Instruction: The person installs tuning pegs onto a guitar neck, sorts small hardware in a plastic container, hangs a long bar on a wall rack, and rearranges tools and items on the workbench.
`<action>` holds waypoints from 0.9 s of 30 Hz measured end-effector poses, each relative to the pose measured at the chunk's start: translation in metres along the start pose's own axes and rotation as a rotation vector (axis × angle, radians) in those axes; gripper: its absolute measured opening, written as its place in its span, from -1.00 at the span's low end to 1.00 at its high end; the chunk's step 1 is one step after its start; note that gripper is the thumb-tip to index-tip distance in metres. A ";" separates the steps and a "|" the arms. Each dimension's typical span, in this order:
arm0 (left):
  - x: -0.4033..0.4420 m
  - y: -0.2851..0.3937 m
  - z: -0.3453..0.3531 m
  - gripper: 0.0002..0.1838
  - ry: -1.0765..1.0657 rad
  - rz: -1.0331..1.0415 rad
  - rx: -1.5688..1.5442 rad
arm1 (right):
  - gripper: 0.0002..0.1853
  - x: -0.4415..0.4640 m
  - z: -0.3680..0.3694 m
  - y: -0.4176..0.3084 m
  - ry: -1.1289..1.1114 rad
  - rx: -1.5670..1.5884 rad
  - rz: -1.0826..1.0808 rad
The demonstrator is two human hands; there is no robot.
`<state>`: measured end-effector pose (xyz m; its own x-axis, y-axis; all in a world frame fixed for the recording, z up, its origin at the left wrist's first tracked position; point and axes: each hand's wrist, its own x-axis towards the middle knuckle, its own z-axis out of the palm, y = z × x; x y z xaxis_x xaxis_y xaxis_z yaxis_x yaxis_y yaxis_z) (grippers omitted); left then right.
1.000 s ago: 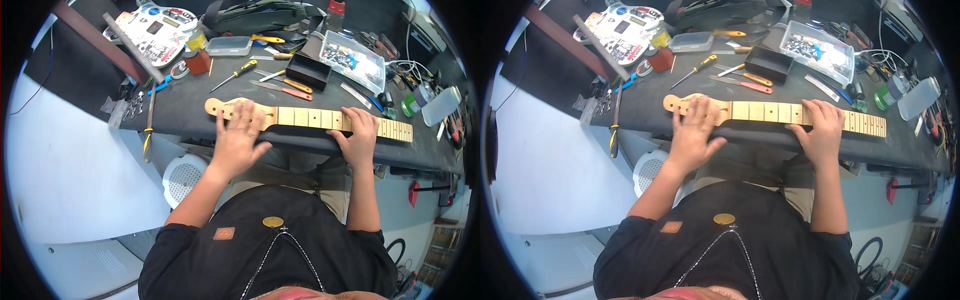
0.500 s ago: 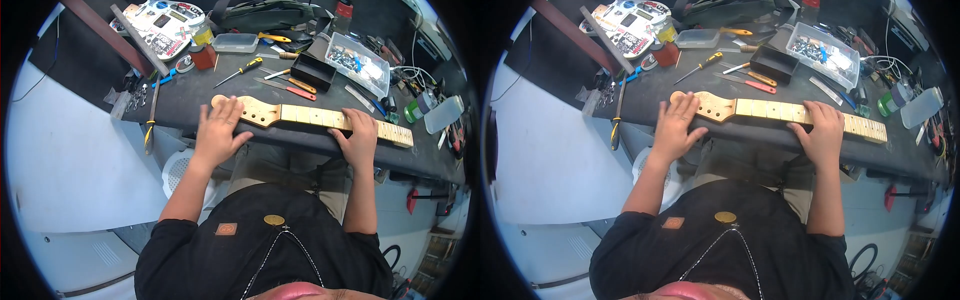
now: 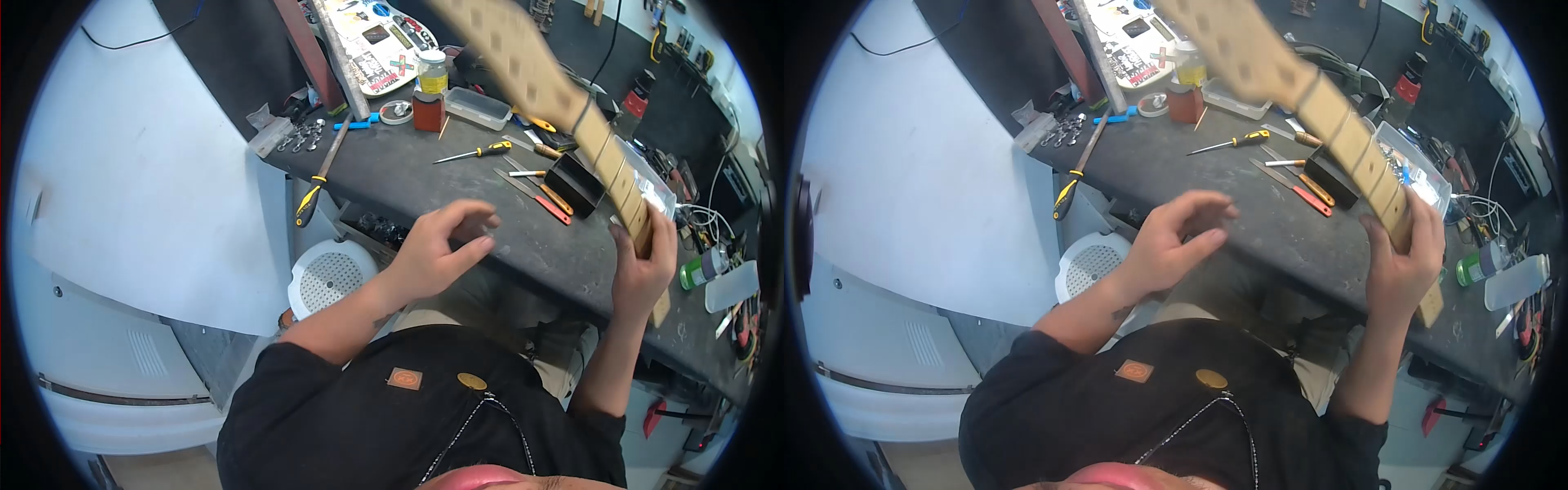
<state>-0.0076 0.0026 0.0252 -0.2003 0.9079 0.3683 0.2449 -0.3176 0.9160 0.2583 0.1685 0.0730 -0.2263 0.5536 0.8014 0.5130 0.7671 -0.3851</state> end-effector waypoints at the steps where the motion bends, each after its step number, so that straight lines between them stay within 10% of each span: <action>1: 0.012 0.012 0.002 -0.46 -0.056 -0.020 -0.134 | -0.43 0.013 0.003 -0.016 0.038 0.092 -0.014; 7: 0.083 0.093 0.018 -0.22 0.008 0.450 -0.207 | -0.51 0.067 0.036 -0.092 0.040 0.488 -0.070; 18: 0.002 0.072 -0.026 -0.48 0.366 0.105 -0.463 | -0.55 0.026 0.077 -0.124 -0.292 0.466 -0.499; 27: -0.004 -0.051 0.029 -0.60 0.169 -0.430 -1.016 | -0.45 -0.027 0.070 -0.041 -0.707 0.087 -0.318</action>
<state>0.0080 0.0233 -0.0280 -0.2277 0.9716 -0.0646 -0.7497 -0.1326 0.6483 0.1852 0.1450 0.0348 -0.8406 0.3558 0.4085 0.2752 0.9300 -0.2437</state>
